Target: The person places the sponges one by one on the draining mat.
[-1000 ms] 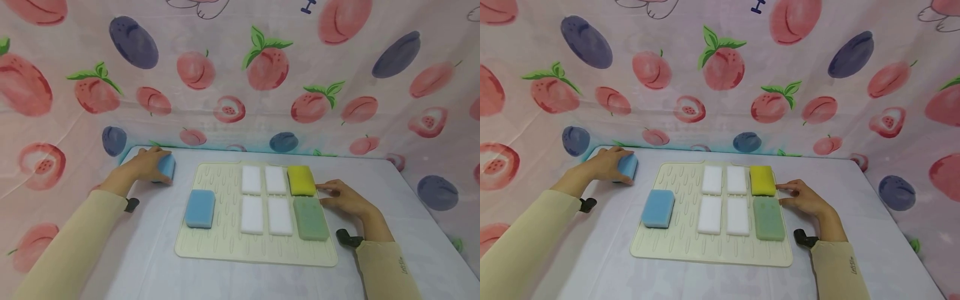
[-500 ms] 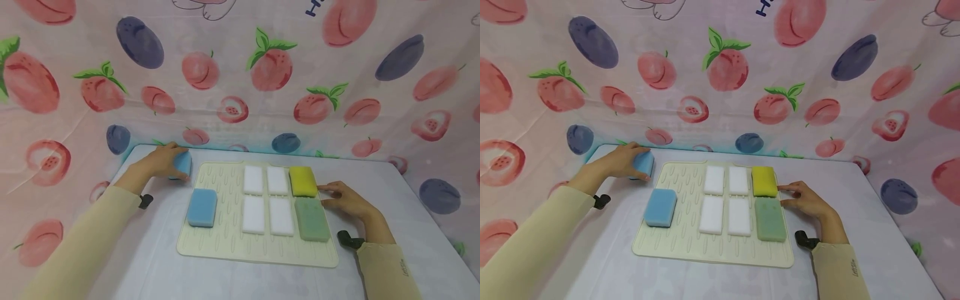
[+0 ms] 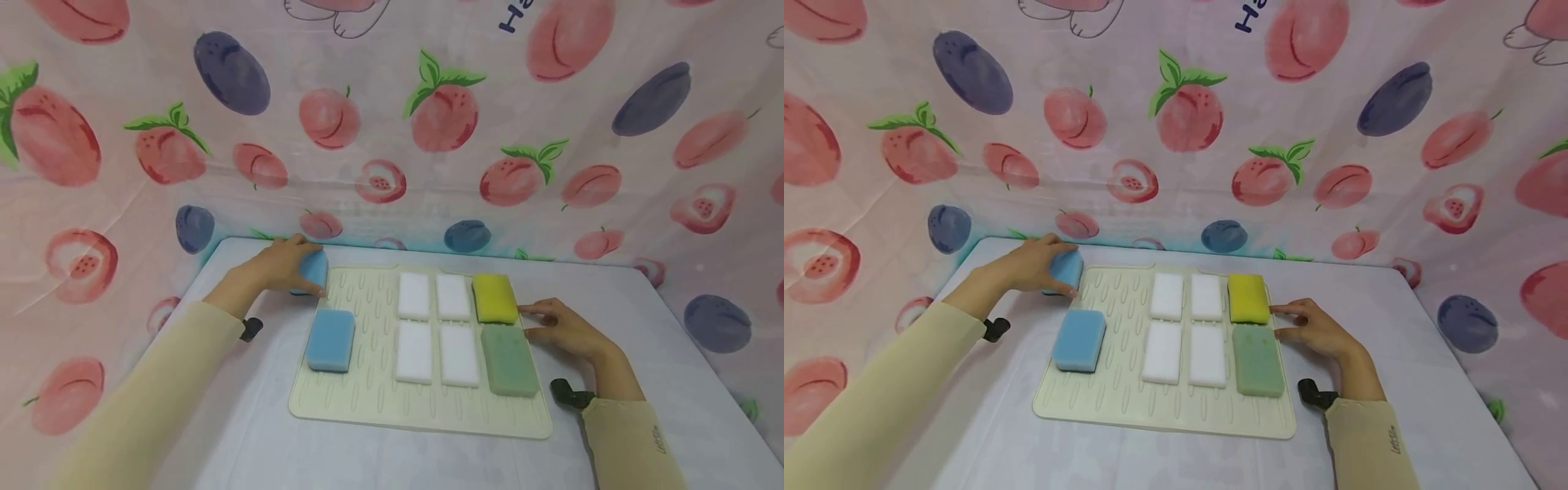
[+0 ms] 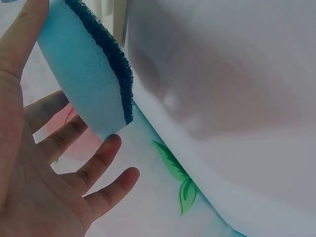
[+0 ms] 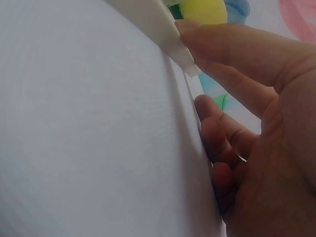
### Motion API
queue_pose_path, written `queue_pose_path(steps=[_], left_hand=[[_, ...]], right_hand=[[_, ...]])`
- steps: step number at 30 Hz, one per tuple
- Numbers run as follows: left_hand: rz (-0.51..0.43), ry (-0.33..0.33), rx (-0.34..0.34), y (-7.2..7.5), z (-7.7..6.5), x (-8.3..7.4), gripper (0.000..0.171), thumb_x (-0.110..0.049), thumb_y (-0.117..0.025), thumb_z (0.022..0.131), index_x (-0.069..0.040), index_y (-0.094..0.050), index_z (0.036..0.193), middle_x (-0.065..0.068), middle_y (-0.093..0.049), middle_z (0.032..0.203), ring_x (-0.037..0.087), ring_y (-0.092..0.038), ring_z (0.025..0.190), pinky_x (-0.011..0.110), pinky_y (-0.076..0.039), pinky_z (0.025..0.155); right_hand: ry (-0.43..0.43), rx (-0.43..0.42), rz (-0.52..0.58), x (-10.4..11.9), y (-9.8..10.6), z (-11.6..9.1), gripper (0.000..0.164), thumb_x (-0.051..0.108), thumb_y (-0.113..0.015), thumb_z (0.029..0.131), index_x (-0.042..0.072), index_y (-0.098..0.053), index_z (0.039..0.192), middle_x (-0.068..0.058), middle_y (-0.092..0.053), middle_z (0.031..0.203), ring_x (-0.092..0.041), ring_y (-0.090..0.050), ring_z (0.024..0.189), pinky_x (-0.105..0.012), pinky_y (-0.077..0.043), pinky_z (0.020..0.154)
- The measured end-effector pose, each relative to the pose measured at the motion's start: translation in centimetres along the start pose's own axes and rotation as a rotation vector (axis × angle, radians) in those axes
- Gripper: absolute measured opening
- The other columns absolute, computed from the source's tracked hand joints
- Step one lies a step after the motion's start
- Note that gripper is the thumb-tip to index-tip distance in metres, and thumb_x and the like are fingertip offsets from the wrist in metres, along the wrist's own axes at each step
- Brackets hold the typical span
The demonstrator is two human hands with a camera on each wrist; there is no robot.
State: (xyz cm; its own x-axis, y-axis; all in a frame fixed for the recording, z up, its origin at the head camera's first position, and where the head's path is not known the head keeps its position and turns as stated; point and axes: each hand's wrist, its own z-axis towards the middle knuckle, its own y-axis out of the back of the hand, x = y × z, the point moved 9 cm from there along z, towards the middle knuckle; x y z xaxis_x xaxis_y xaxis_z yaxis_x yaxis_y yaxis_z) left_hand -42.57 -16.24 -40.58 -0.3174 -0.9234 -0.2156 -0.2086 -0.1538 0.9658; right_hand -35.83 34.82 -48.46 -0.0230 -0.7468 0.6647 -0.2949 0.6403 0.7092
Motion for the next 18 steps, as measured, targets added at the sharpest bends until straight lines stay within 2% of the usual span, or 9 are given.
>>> queue_pose_path(steps=[12,18], left_hand=[[0.017,-0.039,-0.010,-0.4,0.5,-1.4,0.108,-0.067,-0.085,0.071,-0.018,-0.044,0.159,0.017,-0.039,0.160,0.048,-0.041,0.139,0.068,-0.041,0.111],[0.022,-0.047,-0.012,-0.4,0.7,-2.2,0.106,-0.066,-0.085,0.073,-0.019,-0.044,0.159,0.016,-0.040,0.160,0.048,-0.042,0.139,0.069,-0.040,0.111]], right_hand=[[-0.020,0.005,0.014,-0.3,-0.1,0.1,0.064,0.034,-0.081,0.088,0.014,-0.061,0.146,-0.019,-0.045,0.145,-0.038,-0.042,0.125,-0.059,-0.042,0.104],[-0.029,0.006,0.015,-0.3,-0.1,0.0,0.066,0.035,-0.081,0.088,0.014,-0.061,0.146,-0.018,-0.045,0.143,-0.037,-0.042,0.124,-0.056,-0.043,0.102]])
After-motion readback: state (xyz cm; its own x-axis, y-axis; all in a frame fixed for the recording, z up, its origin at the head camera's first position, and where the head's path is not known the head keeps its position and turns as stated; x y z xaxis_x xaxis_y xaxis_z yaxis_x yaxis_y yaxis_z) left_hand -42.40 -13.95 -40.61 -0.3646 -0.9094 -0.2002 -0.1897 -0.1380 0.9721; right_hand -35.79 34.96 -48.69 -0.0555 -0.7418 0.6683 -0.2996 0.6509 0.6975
